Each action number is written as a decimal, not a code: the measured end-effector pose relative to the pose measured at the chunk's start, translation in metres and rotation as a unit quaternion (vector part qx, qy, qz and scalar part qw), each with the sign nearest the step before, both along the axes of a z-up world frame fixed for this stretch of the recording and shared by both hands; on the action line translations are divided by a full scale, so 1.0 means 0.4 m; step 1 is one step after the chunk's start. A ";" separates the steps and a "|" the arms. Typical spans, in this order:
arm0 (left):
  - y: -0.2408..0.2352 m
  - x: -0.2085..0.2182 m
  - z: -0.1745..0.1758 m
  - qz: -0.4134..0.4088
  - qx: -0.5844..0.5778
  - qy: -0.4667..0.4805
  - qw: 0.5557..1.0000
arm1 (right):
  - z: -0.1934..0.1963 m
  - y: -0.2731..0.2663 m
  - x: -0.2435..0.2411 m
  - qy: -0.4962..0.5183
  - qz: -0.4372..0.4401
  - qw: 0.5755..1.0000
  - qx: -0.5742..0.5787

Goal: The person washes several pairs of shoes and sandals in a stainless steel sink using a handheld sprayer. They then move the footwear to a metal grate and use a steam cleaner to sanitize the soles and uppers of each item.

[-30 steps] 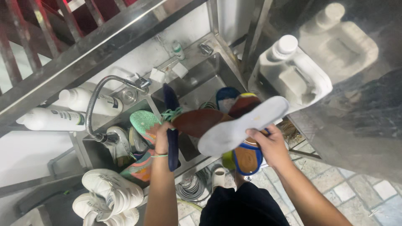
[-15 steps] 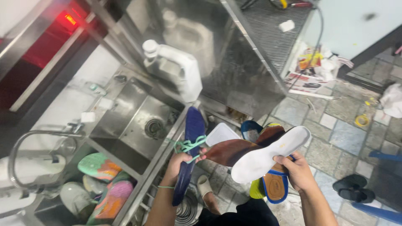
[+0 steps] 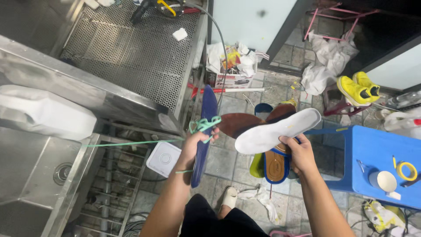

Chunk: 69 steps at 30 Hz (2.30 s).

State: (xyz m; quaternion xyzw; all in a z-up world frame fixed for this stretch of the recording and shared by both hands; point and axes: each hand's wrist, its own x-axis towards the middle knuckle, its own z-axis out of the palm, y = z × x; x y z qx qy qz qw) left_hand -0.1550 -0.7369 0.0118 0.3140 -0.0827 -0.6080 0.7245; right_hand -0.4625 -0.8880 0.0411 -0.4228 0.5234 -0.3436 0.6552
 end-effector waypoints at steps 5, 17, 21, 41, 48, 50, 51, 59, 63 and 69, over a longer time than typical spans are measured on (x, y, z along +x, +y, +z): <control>-0.249 0.120 0.119 0.082 -0.108 -0.014 0.991 | 0.003 -0.183 0.157 -0.049 0.025 0.998 -0.030; -0.497 0.569 0.240 0.393 0.022 -0.260 0.882 | -0.185 -0.431 1.009 -0.134 0.272 0.952 0.044; -0.441 0.603 0.031 0.510 0.327 -0.337 0.721 | -0.277 -0.392 1.174 -0.040 0.369 0.926 0.069; -0.231 0.103 0.010 0.573 0.492 -0.027 0.655 | -0.464 -0.667 1.392 0.115 0.669 0.565 -0.468; -0.106 0.235 -0.301 0.517 0.528 0.097 0.667 | -0.261 -0.503 1.407 -0.062 0.748 0.472 -0.463; -0.125 0.238 -0.321 0.547 0.535 0.018 0.644 | -0.233 -0.470 1.404 -0.066 0.776 0.446 -0.442; -0.131 0.237 -0.312 0.587 0.517 0.008 0.623 | -0.225 -0.452 1.395 -0.069 0.792 0.429 -0.429; -0.211 0.131 0.140 0.557 0.665 -0.268 0.419 | -0.151 -0.414 1.363 -0.109 0.864 0.351 -0.345; -0.365 0.088 0.358 0.500 0.662 -0.393 0.396 | -0.125 -0.405 1.308 -0.157 0.906 0.268 -0.287; -0.605 0.142 0.412 0.453 0.514 -0.493 0.536 | -0.157 -0.472 1.281 -0.491 0.829 0.218 -0.154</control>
